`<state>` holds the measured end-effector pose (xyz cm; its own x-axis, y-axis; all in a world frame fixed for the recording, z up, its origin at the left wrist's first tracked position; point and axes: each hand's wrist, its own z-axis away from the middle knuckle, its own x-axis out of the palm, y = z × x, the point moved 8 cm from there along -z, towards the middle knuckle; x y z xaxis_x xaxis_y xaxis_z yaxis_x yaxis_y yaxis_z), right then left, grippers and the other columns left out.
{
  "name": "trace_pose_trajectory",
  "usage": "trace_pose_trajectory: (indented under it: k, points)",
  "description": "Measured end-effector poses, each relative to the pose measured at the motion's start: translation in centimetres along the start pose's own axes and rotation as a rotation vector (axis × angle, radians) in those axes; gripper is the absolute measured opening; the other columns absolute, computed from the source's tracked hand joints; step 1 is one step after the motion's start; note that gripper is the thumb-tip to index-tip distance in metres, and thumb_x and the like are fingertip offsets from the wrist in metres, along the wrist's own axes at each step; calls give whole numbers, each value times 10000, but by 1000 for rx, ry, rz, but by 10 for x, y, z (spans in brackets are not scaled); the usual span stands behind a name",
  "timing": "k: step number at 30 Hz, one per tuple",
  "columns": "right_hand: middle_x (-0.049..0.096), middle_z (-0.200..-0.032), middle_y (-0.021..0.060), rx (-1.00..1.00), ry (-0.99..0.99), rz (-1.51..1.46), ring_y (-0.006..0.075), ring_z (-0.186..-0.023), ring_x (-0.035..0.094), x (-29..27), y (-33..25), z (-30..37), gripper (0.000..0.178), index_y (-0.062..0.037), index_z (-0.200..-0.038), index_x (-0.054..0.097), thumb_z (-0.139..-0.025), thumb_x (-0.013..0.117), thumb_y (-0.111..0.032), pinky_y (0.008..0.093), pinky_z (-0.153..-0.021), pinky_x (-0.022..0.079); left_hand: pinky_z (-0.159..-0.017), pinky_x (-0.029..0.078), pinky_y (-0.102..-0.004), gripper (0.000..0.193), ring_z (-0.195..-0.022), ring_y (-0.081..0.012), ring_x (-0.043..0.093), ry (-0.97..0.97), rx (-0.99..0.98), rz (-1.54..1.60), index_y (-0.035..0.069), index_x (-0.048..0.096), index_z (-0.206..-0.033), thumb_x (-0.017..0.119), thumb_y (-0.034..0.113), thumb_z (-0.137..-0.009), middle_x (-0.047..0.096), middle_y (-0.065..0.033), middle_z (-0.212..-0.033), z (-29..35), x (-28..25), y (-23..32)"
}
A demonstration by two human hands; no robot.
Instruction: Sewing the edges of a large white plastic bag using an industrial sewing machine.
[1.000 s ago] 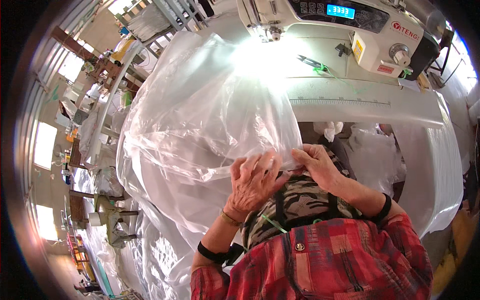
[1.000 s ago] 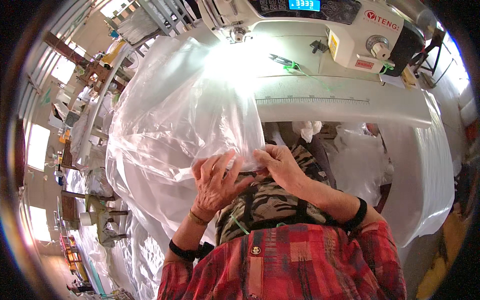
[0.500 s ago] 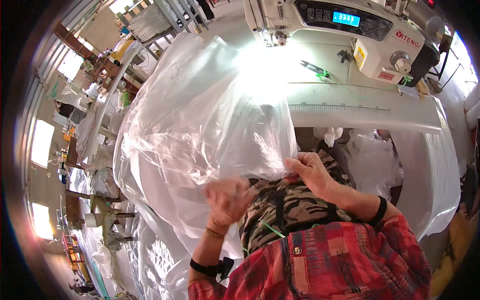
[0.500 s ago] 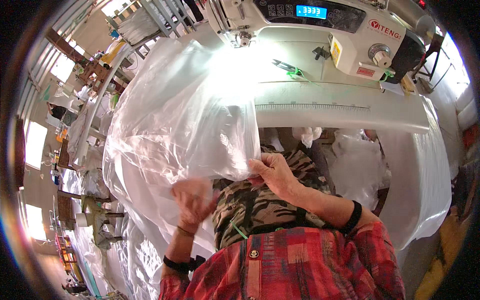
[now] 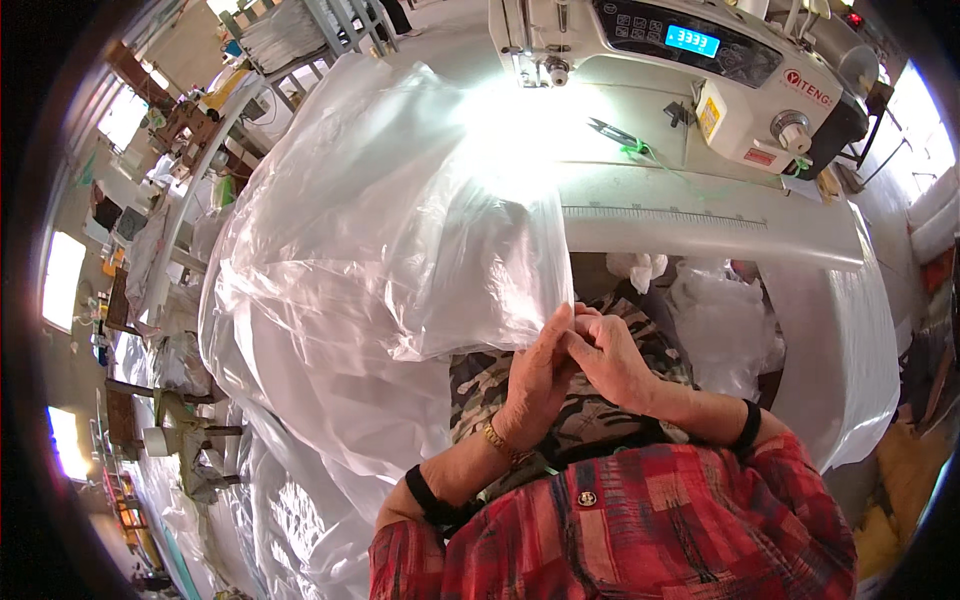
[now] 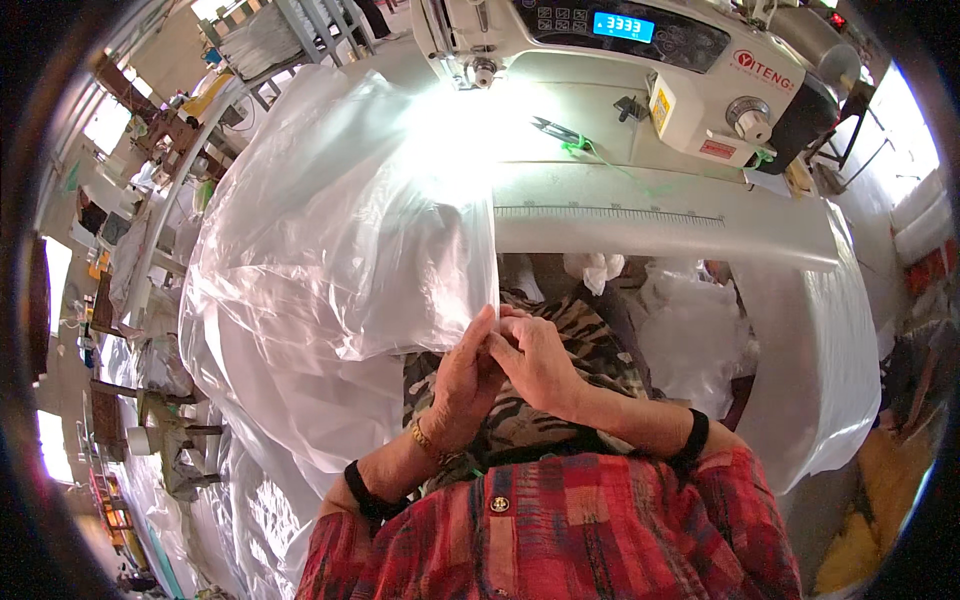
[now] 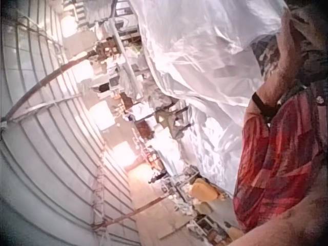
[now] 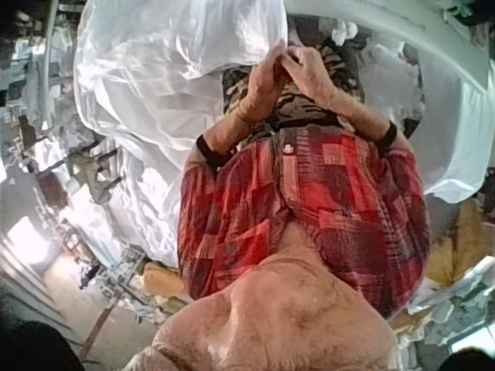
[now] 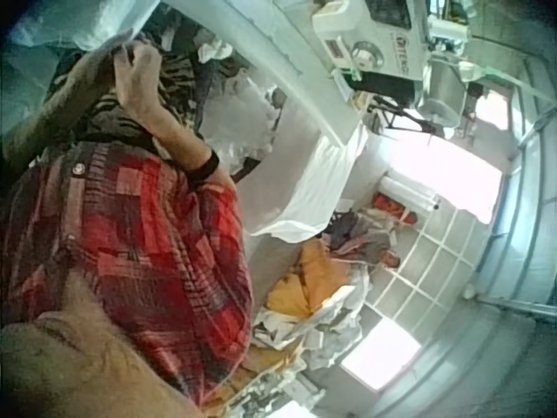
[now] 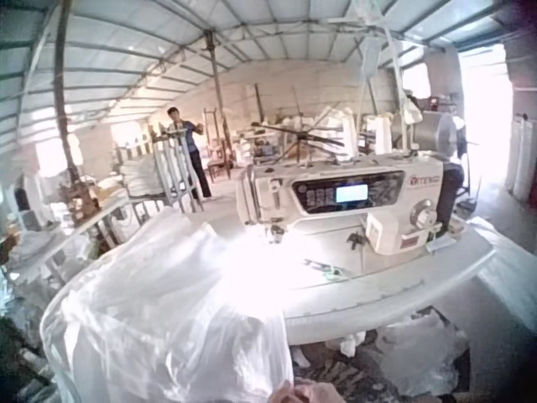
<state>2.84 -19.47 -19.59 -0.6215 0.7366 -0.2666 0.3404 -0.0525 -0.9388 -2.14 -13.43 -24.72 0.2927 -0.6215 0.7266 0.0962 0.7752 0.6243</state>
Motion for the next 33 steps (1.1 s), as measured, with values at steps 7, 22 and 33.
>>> trace_pose_trajectory:
  k: [7,22,33]
  points:
    - [576,-643,180,-27,-85,401,381,-588,580,-3,-20,7,245,20,-789,573,-928,548,-180,441,-540,441,-879,489,-332,306,-971,-205,605,43,29,118,14,566,-1085,503,299,-994,631,-114,-1032,-15,-12,-3]
    - [545,-578,72,-423,-460,1099,250,-552,577,15,-42,-4,139,-74,-709,547,-775,631,-163,383,-561,398,-825,475,-286,220,-939,-137,595,85,374,-401,-51,641,-1053,639,113,-907,643,-60,-1045,9,-18,39]
    - [580,-574,123,-136,-411,708,275,-582,621,-7,-21,-23,577,20,-692,585,-919,540,-509,399,-567,459,-822,506,-296,258,-979,-179,622,406,-9,-390,-21,605,-1137,620,120,-921,645,-81,-1086,11,-49,26]
